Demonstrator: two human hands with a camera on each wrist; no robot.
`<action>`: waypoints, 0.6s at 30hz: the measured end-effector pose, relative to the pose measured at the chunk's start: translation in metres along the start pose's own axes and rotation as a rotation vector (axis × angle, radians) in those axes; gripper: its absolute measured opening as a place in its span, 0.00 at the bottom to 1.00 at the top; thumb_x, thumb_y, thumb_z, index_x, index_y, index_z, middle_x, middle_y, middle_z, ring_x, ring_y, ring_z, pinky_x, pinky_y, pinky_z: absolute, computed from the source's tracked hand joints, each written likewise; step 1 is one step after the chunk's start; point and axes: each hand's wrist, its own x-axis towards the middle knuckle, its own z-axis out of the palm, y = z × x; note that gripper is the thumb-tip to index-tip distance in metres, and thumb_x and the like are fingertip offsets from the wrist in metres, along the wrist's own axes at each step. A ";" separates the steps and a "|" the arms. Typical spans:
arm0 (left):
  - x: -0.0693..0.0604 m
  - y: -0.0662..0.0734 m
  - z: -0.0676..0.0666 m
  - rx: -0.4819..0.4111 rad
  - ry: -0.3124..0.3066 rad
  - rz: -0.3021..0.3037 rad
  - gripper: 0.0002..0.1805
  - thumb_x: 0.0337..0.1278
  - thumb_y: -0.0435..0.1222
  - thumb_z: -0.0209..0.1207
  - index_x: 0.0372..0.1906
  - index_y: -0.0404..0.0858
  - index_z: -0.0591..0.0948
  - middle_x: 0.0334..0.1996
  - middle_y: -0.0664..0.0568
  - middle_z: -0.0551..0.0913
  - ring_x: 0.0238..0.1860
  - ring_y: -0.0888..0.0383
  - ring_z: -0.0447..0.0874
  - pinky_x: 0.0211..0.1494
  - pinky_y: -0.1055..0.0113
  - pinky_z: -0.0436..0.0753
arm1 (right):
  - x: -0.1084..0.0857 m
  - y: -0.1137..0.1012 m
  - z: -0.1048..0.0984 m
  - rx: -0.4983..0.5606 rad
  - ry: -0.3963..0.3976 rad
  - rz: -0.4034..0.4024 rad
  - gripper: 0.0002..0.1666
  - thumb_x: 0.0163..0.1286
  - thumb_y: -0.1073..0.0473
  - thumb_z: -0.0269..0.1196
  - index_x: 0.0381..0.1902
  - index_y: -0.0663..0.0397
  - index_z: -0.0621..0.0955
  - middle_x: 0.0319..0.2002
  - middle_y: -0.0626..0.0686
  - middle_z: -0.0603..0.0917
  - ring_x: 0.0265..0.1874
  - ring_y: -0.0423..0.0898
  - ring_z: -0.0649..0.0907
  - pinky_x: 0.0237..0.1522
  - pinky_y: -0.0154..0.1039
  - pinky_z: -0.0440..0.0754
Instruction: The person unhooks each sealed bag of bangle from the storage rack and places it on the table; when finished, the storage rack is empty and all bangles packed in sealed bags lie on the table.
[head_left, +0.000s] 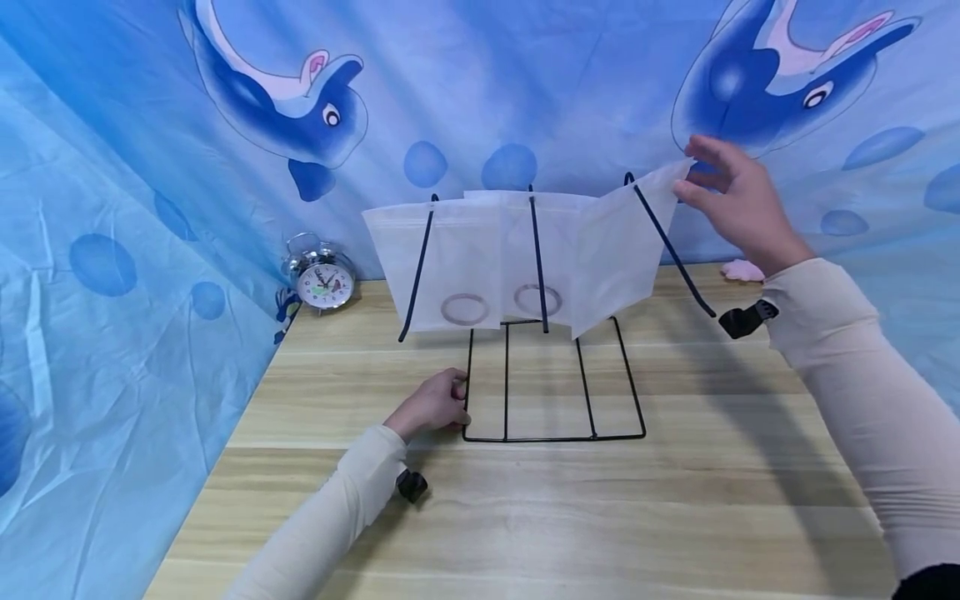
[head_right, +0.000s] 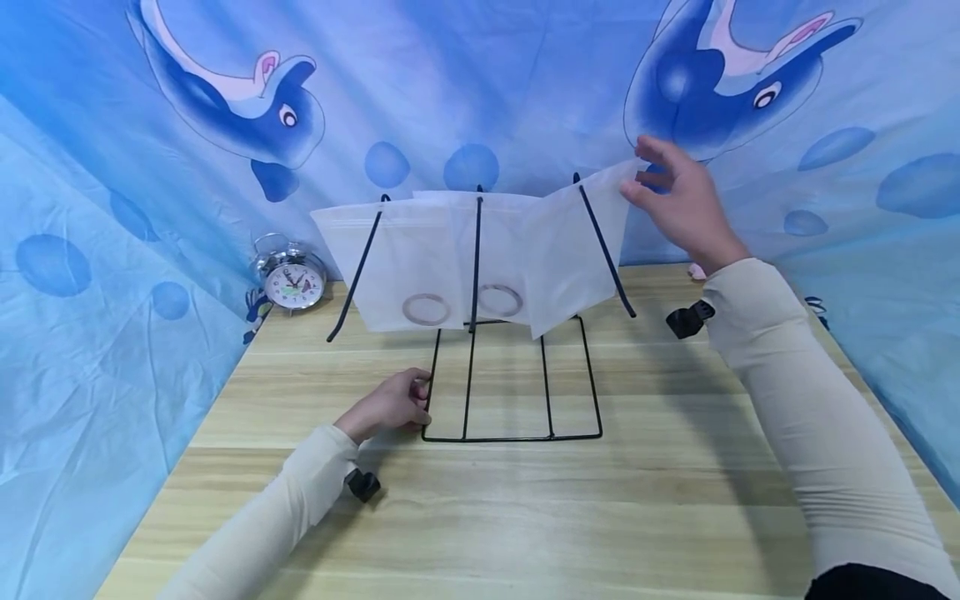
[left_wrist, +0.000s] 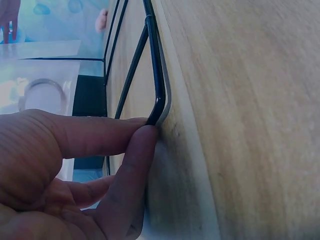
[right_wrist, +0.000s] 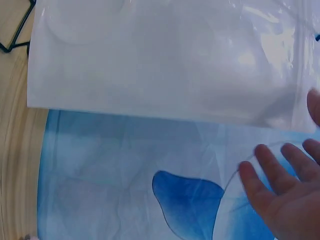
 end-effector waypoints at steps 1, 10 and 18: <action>0.000 -0.001 0.000 -0.002 0.000 -0.001 0.41 0.43 0.15 0.65 0.68 0.27 0.67 0.39 0.46 0.73 0.32 0.54 0.79 0.32 0.65 0.88 | 0.000 0.000 0.002 0.001 0.007 -0.005 0.38 0.76 0.51 0.59 0.79 0.38 0.59 0.76 0.46 0.61 0.71 0.49 0.67 0.72 0.51 0.67; -0.001 -0.004 0.000 -0.042 -0.003 -0.020 0.43 0.43 0.16 0.66 0.70 0.30 0.66 0.42 0.46 0.74 0.37 0.55 0.77 0.34 0.65 0.88 | -0.008 0.003 0.007 0.005 0.139 -0.013 0.26 0.74 0.56 0.62 0.68 0.49 0.76 0.54 0.49 0.82 0.51 0.41 0.80 0.56 0.30 0.80; -0.001 -0.007 -0.001 -0.086 -0.006 -0.023 0.43 0.44 0.16 0.66 0.70 0.30 0.66 0.44 0.45 0.74 0.40 0.53 0.77 0.34 0.64 0.89 | -0.025 0.004 0.002 0.134 0.157 -0.018 0.14 0.68 0.63 0.68 0.51 0.54 0.83 0.34 0.43 0.84 0.33 0.38 0.85 0.37 0.24 0.85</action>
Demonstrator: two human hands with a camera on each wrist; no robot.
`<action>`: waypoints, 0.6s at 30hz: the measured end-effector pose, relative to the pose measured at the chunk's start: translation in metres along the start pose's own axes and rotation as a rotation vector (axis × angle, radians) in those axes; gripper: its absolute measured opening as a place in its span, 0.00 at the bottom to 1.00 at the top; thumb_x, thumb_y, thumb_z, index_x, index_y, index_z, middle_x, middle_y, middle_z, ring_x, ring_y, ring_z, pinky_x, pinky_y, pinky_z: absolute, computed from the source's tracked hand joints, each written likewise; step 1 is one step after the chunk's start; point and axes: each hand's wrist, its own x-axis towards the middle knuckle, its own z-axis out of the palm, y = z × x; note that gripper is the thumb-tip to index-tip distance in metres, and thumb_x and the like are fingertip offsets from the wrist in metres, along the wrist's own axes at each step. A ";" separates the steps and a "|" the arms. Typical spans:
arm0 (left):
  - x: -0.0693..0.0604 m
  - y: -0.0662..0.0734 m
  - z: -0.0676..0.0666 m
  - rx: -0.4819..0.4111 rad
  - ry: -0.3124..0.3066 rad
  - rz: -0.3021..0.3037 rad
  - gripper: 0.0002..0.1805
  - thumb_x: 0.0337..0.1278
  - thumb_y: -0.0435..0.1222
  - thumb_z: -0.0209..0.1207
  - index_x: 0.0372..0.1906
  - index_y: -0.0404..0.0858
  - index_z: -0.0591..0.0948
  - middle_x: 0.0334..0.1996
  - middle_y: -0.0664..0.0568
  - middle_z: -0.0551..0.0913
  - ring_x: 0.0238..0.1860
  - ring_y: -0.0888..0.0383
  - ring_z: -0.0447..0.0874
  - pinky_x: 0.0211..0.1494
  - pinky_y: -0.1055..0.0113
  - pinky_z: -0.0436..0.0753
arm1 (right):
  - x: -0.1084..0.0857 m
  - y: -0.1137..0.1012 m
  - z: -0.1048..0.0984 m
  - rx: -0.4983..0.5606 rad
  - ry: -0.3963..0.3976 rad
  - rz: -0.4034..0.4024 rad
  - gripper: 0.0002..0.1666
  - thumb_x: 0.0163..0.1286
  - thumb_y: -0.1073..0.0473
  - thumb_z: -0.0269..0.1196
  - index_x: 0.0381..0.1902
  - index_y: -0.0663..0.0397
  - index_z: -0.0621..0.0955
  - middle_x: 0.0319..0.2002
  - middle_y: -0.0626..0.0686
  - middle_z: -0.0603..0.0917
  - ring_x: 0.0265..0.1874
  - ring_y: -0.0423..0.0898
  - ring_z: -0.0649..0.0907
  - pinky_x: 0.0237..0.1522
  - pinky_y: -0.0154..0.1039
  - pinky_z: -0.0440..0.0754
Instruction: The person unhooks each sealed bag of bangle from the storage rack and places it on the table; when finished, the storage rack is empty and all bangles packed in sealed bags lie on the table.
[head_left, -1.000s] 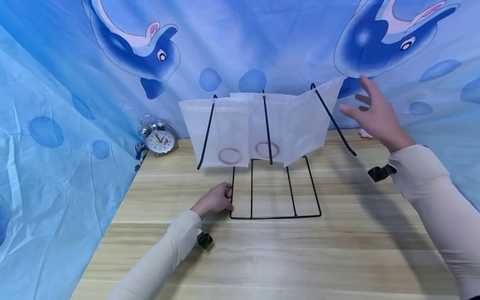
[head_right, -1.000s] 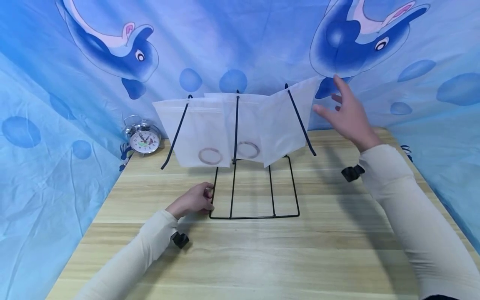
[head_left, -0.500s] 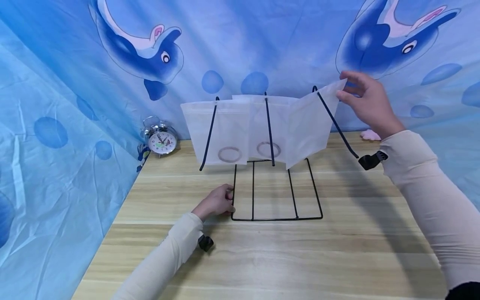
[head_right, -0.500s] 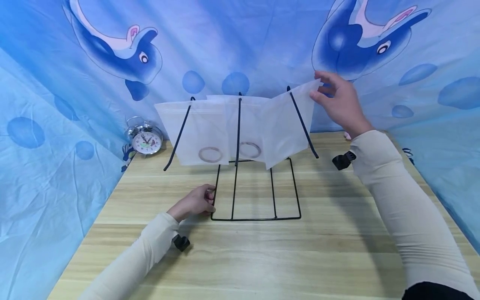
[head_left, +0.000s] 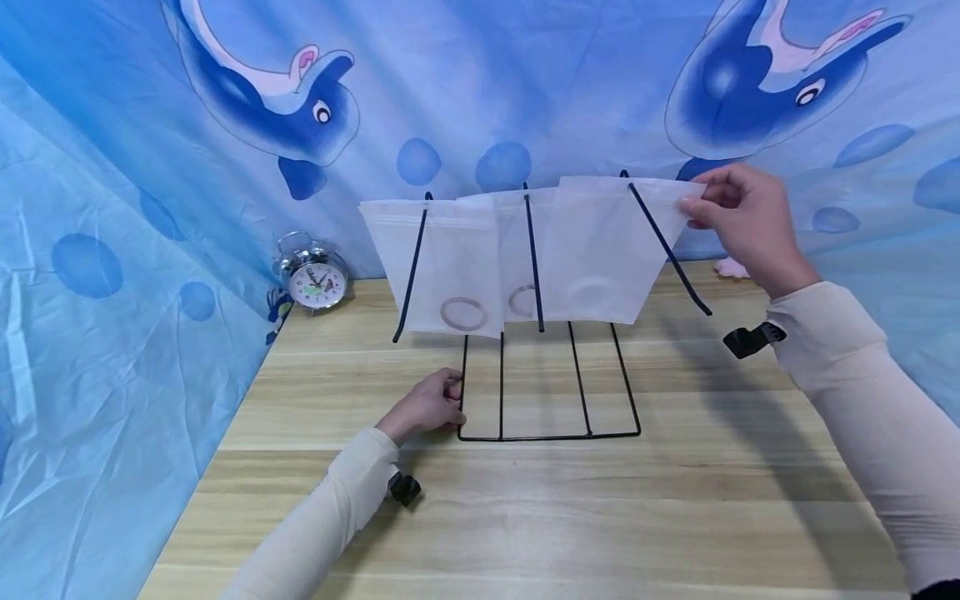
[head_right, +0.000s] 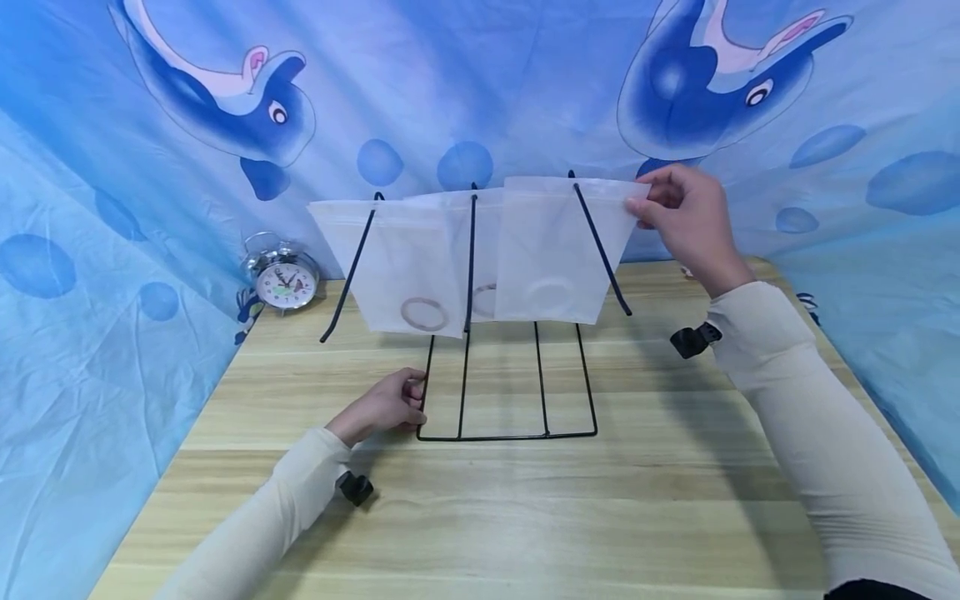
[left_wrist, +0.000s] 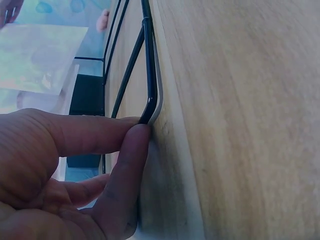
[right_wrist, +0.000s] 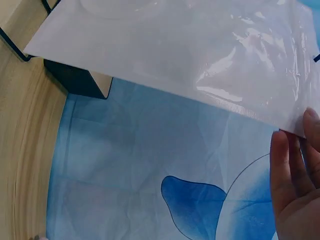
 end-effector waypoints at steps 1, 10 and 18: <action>0.000 0.000 0.000 -0.004 -0.003 -0.002 0.43 0.44 0.16 0.66 0.70 0.30 0.66 0.44 0.45 0.74 0.41 0.53 0.77 0.34 0.64 0.89 | -0.002 -0.001 -0.001 0.004 -0.002 -0.001 0.14 0.68 0.63 0.68 0.50 0.54 0.83 0.34 0.43 0.85 0.32 0.37 0.86 0.37 0.24 0.85; 0.001 -0.001 -0.001 -0.006 -0.007 -0.001 0.43 0.46 0.16 0.66 0.71 0.32 0.66 0.46 0.44 0.74 0.42 0.52 0.77 0.36 0.65 0.88 | -0.017 -0.006 -0.013 0.066 -0.004 -0.076 0.13 0.66 0.66 0.69 0.48 0.66 0.84 0.37 0.49 0.88 0.31 0.40 0.88 0.39 0.31 0.86; 0.000 -0.002 -0.002 -0.035 -0.018 -0.023 0.43 0.48 0.17 0.66 0.72 0.33 0.66 0.47 0.44 0.74 0.44 0.52 0.77 0.37 0.64 0.89 | -0.032 -0.009 -0.017 0.037 0.009 -0.102 0.14 0.66 0.67 0.69 0.46 0.71 0.85 0.36 0.46 0.89 0.28 0.40 0.87 0.37 0.30 0.86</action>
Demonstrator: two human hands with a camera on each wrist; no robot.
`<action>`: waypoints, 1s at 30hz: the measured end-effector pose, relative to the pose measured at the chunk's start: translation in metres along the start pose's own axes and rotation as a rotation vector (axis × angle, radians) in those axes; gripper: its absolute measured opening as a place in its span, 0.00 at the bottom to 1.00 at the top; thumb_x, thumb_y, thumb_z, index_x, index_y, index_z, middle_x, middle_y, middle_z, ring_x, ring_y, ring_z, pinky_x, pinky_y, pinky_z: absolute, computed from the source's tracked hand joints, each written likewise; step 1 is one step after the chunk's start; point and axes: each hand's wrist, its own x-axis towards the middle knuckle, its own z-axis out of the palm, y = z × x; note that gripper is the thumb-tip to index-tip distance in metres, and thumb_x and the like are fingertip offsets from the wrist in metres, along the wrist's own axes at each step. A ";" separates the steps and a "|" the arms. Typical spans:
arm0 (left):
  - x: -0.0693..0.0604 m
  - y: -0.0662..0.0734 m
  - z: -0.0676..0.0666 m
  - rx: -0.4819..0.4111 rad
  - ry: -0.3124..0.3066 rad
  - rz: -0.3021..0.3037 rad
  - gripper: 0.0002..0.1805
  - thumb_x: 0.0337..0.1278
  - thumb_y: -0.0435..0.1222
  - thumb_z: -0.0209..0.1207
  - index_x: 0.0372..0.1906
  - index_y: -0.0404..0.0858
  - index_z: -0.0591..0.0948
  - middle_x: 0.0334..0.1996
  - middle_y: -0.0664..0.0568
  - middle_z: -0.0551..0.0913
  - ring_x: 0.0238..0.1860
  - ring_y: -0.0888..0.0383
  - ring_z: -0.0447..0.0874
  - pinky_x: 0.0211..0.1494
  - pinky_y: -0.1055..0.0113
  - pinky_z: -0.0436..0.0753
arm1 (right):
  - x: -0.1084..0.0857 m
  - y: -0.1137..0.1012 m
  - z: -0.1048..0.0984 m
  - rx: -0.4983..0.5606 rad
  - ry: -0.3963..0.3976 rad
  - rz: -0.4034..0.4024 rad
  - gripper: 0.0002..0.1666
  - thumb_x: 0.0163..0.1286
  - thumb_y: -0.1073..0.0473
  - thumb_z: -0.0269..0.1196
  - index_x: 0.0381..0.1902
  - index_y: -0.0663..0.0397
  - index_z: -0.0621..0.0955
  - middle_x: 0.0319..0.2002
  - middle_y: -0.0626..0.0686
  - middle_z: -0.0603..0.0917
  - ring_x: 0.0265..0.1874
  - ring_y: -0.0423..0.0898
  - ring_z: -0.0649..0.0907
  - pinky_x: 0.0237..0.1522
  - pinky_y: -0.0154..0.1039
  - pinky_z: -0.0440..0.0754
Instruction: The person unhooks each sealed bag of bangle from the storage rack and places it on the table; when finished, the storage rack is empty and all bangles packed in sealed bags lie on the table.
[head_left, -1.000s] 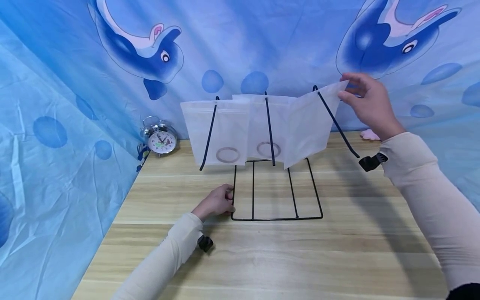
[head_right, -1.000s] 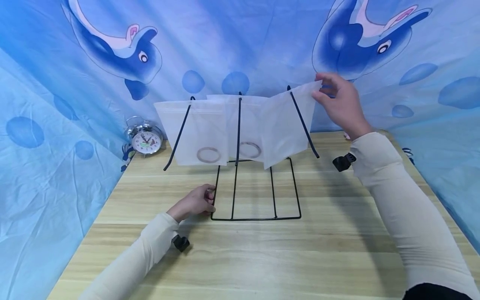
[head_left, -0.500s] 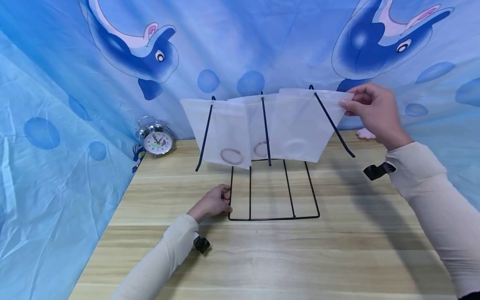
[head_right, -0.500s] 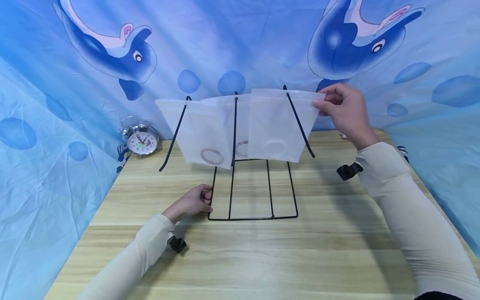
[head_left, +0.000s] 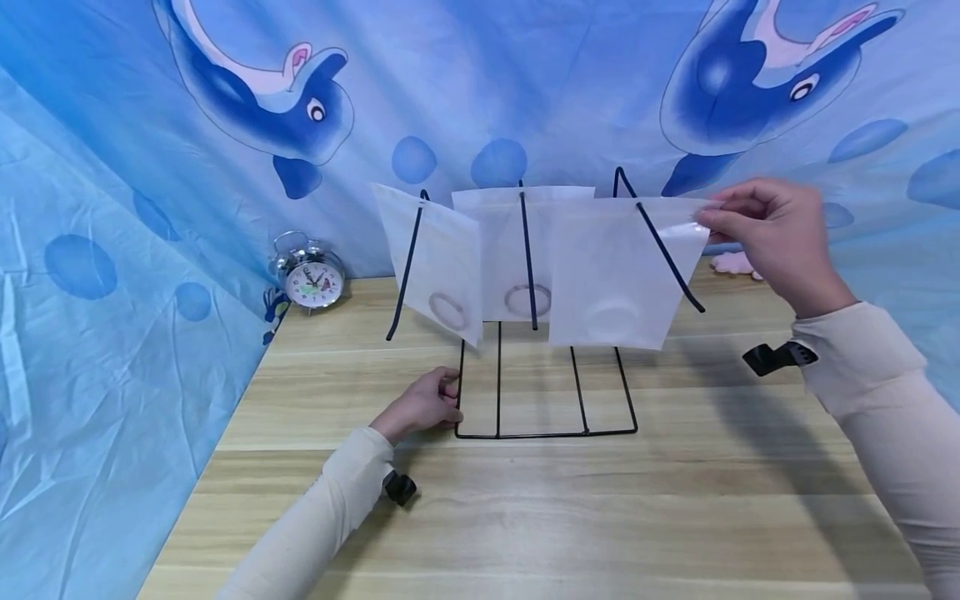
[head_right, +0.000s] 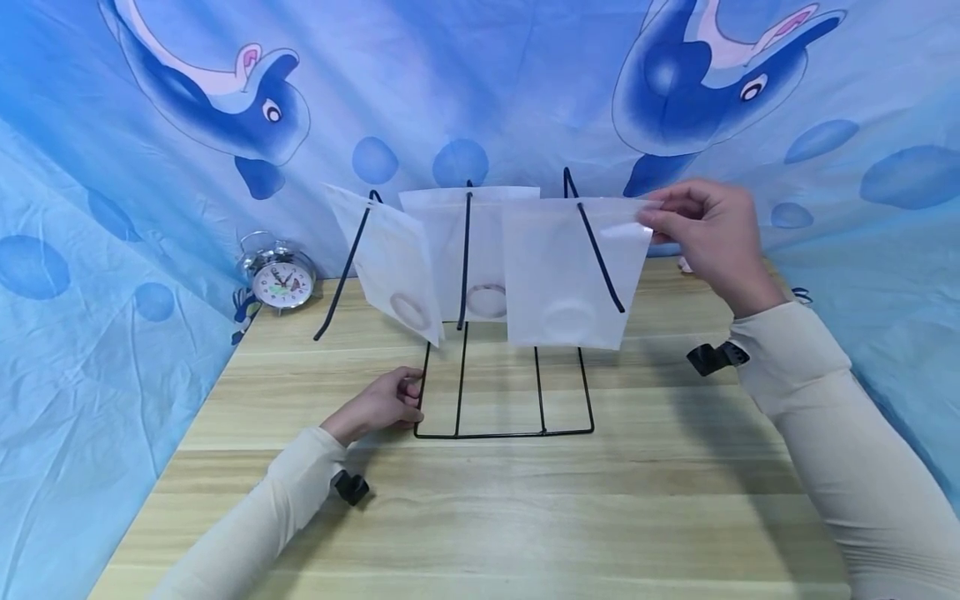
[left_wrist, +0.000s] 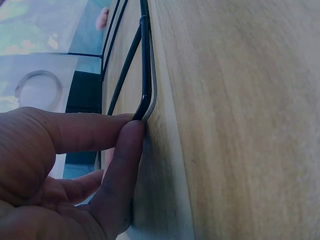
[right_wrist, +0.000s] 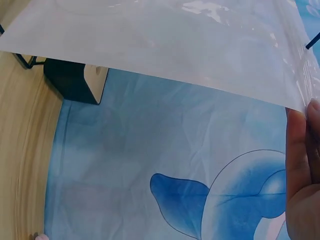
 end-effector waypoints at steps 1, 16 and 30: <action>0.000 0.000 0.000 0.000 0.000 -0.002 0.42 0.48 0.17 0.66 0.72 0.33 0.66 0.47 0.44 0.74 0.44 0.52 0.76 0.38 0.64 0.89 | -0.002 -0.001 0.000 -0.002 0.000 -0.001 0.13 0.66 0.67 0.69 0.46 0.71 0.85 0.36 0.46 0.89 0.28 0.40 0.87 0.37 0.30 0.86; 0.000 -0.008 -0.005 -0.074 -0.017 -0.002 0.43 0.50 0.18 0.68 0.73 0.36 0.66 0.51 0.42 0.74 0.47 0.50 0.77 0.40 0.63 0.89 | -0.026 -0.011 -0.007 0.082 0.018 -0.066 0.11 0.65 0.72 0.68 0.43 0.76 0.83 0.33 0.50 0.89 0.24 0.40 0.87 0.28 0.29 0.86; 0.001 -0.010 -0.005 -0.100 -0.018 0.000 0.43 0.49 0.18 0.68 0.73 0.37 0.67 0.51 0.43 0.74 0.47 0.50 0.78 0.40 0.62 0.89 | -0.046 -0.016 -0.015 0.212 0.016 -0.078 0.09 0.61 0.78 0.67 0.40 0.79 0.83 0.31 0.54 0.89 0.24 0.42 0.87 0.29 0.31 0.86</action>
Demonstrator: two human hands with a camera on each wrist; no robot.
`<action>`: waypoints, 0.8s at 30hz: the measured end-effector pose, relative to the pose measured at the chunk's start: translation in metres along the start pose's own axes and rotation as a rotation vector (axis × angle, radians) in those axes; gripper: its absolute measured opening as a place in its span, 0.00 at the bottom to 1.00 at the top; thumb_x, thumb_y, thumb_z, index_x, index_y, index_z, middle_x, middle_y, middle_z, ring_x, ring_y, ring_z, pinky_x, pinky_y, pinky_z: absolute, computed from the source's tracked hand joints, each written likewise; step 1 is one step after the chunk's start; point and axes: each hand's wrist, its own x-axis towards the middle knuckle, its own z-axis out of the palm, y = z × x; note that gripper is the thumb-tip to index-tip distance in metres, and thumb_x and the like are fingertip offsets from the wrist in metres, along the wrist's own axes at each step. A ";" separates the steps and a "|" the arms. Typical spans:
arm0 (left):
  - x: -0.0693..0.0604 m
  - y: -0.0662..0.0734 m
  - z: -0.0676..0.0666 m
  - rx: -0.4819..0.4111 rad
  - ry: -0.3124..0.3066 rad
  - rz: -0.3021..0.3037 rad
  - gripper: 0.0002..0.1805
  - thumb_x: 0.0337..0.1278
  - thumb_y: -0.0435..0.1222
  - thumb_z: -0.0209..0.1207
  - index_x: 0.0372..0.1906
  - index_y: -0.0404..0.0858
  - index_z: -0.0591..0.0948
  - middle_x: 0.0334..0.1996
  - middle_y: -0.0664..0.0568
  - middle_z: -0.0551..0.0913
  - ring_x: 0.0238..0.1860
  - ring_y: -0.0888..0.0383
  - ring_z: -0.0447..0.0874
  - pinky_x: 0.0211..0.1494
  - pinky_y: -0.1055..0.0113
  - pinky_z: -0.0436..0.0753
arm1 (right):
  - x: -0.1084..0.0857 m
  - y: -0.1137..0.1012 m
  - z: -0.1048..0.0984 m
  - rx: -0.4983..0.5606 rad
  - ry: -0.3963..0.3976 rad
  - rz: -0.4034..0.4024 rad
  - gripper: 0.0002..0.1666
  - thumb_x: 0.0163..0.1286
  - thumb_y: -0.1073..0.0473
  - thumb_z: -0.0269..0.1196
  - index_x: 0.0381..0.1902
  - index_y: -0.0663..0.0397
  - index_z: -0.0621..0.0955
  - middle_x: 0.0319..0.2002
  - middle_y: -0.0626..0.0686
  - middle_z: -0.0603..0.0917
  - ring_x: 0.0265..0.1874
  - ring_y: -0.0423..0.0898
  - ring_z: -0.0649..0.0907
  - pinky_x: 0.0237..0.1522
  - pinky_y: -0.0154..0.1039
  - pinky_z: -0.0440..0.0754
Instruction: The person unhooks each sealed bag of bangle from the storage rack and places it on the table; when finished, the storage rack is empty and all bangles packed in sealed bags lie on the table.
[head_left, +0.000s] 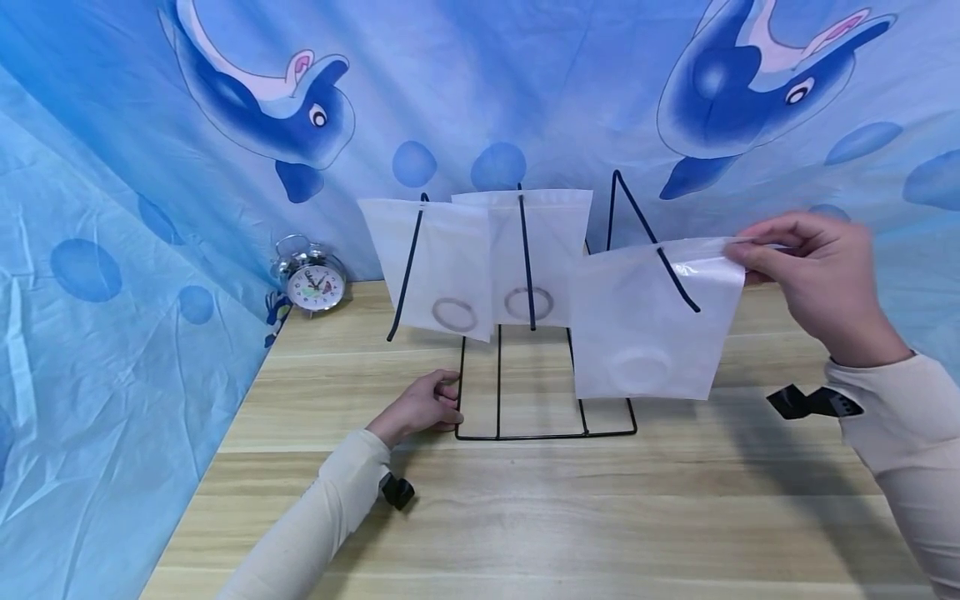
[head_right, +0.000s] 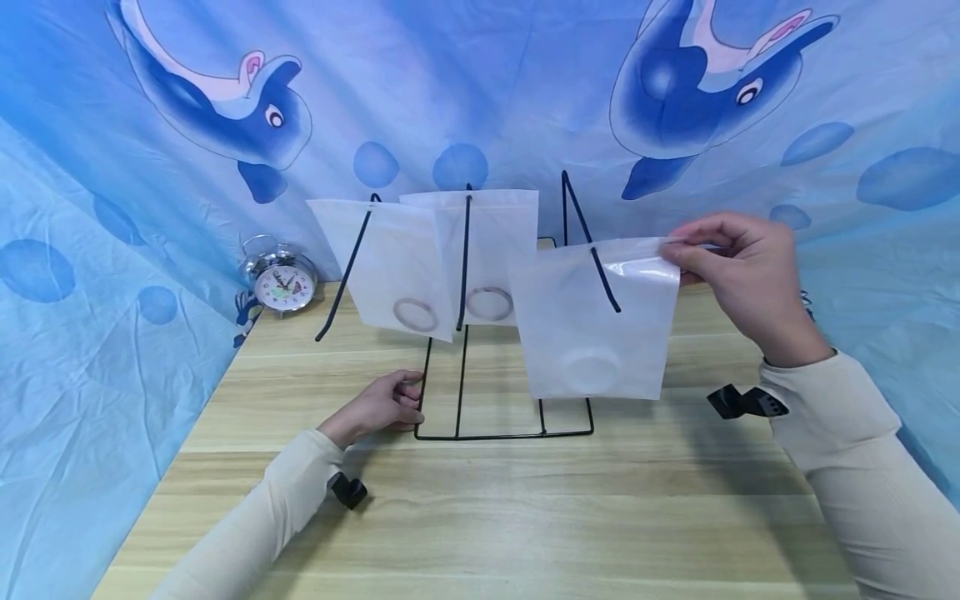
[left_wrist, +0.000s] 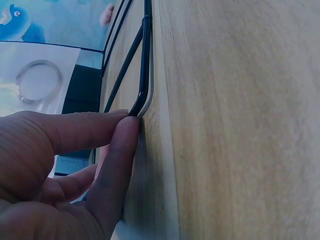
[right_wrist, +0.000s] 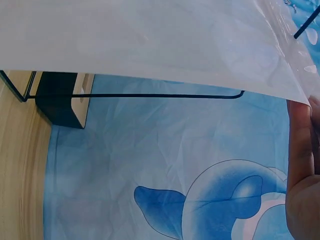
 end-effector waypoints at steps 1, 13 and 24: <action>0.000 0.000 0.000 -0.001 0.001 -0.001 0.43 0.49 0.18 0.68 0.73 0.37 0.67 0.51 0.43 0.74 0.47 0.50 0.78 0.40 0.62 0.89 | -0.001 -0.001 0.000 -0.004 -0.001 0.001 0.09 0.62 0.78 0.67 0.40 0.80 0.83 0.31 0.54 0.89 0.24 0.42 0.87 0.29 0.31 0.86; -0.002 0.002 0.000 -0.007 0.003 -0.019 0.43 0.49 0.18 0.68 0.73 0.38 0.67 0.51 0.43 0.74 0.47 0.51 0.77 0.40 0.62 0.89 | -0.018 -0.003 -0.003 0.072 -0.023 -0.049 0.05 0.62 0.82 0.63 0.37 0.84 0.81 0.32 0.55 0.89 0.26 0.43 0.87 0.31 0.31 0.87; -0.002 0.004 0.000 -0.003 0.009 -0.025 0.44 0.48 0.18 0.68 0.73 0.37 0.67 0.50 0.44 0.74 0.46 0.51 0.76 0.40 0.62 0.89 | -0.026 -0.009 -0.007 0.178 -0.051 -0.067 0.06 0.61 0.87 0.59 0.38 0.86 0.79 0.36 0.57 0.89 0.34 0.46 0.88 0.33 0.30 0.87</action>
